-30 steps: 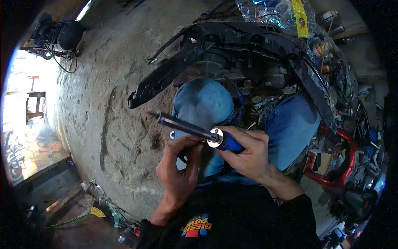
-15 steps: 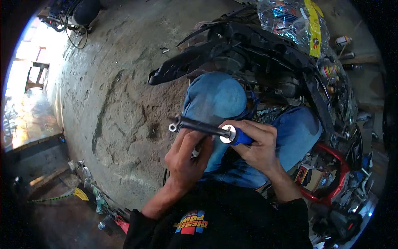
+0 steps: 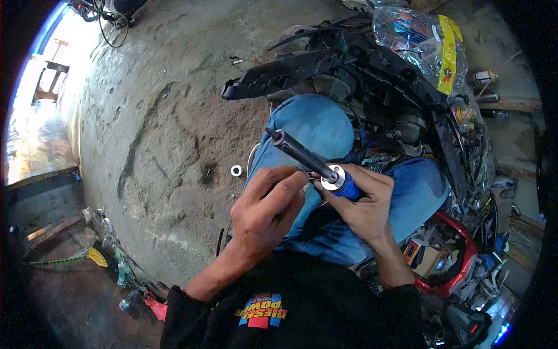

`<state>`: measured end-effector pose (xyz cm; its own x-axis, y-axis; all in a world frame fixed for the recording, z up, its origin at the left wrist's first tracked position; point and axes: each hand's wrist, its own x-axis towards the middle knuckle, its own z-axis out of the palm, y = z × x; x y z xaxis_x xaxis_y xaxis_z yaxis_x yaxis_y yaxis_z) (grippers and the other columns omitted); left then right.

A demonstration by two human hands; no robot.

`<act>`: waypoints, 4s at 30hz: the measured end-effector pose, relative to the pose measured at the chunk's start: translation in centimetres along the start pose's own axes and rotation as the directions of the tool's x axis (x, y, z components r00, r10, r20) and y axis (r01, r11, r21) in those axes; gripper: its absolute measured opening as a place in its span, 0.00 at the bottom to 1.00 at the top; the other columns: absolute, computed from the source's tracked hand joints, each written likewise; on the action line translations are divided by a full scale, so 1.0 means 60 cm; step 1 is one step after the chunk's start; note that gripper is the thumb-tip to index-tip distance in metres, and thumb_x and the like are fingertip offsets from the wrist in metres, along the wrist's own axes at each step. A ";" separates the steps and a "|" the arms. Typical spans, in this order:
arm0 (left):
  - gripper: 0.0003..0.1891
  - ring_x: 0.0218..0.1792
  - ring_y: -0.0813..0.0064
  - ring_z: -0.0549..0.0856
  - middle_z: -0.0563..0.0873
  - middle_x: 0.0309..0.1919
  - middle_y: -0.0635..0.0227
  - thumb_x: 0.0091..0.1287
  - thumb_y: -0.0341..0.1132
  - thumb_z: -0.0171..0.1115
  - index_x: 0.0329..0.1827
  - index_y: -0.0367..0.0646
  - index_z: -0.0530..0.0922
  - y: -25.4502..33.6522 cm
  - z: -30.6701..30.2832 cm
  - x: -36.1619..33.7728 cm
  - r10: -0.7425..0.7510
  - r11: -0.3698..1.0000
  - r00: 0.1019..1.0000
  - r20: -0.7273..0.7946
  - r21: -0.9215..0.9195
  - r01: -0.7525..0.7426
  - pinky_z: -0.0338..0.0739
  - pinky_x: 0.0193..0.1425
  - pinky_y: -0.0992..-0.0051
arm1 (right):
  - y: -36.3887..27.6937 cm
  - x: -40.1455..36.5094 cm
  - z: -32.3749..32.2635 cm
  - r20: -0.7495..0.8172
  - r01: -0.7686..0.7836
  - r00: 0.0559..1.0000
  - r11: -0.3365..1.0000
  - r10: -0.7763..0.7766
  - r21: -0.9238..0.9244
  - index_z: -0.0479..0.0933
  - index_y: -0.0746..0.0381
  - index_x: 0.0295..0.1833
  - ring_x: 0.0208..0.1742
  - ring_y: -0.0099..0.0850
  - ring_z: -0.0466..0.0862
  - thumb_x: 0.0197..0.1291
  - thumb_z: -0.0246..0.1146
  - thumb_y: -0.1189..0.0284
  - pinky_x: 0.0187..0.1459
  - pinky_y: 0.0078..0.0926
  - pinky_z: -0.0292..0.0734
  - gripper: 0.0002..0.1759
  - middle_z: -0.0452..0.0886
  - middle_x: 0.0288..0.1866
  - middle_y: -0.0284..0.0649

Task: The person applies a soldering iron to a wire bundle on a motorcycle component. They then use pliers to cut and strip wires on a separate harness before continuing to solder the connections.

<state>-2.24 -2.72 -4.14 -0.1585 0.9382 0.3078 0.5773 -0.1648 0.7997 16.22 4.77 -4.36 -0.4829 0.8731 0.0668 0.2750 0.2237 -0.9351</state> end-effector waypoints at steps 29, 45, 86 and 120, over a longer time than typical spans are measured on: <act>0.15 0.39 0.62 0.91 0.91 0.41 0.55 0.58 0.15 0.72 0.47 0.38 0.85 -0.001 0.002 0.008 0.092 0.994 0.996 -0.014 0.060 -0.091 0.85 0.43 0.70 | -0.117 -0.146 -0.113 0.249 -0.429 0.815 0.833 0.524 -0.349 0.79 0.63 0.62 0.28 0.42 0.88 0.70 0.71 0.63 0.33 0.38 0.82 0.21 0.86 0.31 0.46; 0.14 0.39 0.63 0.91 0.91 0.40 0.55 0.57 0.15 0.73 0.45 0.37 0.85 -0.002 0.003 0.008 0.068 0.996 0.997 -0.024 0.053 -0.067 0.84 0.43 0.71 | -0.123 -0.144 -0.122 0.253 -0.385 0.814 0.813 0.522 -0.438 0.80 0.63 0.62 0.30 0.45 0.89 0.69 0.71 0.62 0.33 0.40 0.84 0.23 0.87 0.33 0.50; 0.15 0.39 0.64 0.91 0.91 0.40 0.54 0.58 0.14 0.72 0.46 0.36 0.85 -0.001 0.001 0.007 0.061 0.997 0.998 -0.011 0.042 -0.061 0.85 0.45 0.71 | -0.130 -0.143 -0.123 0.226 -0.378 0.809 0.775 0.542 -0.506 0.81 0.63 0.61 0.32 0.44 0.90 0.67 0.72 0.60 0.34 0.40 0.83 0.23 0.89 0.37 0.48; 0.15 0.38 0.64 0.91 0.91 0.40 0.56 0.58 0.15 0.72 0.46 0.37 0.85 -0.001 0.000 0.008 0.059 0.997 0.998 -0.013 0.043 -0.058 0.85 0.43 0.71 | -0.134 -0.140 -0.124 0.184 -0.333 0.869 0.818 0.459 -0.469 0.82 0.65 0.61 0.35 0.43 0.92 0.65 0.75 0.64 0.37 0.37 0.87 0.24 0.90 0.40 0.51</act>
<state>-2.35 -2.28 -4.04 -0.1351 0.9227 0.3612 0.6191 -0.2060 0.7578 24.25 -1.16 5.20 -0.4466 0.7817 -0.4354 0.7754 0.0953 -0.6243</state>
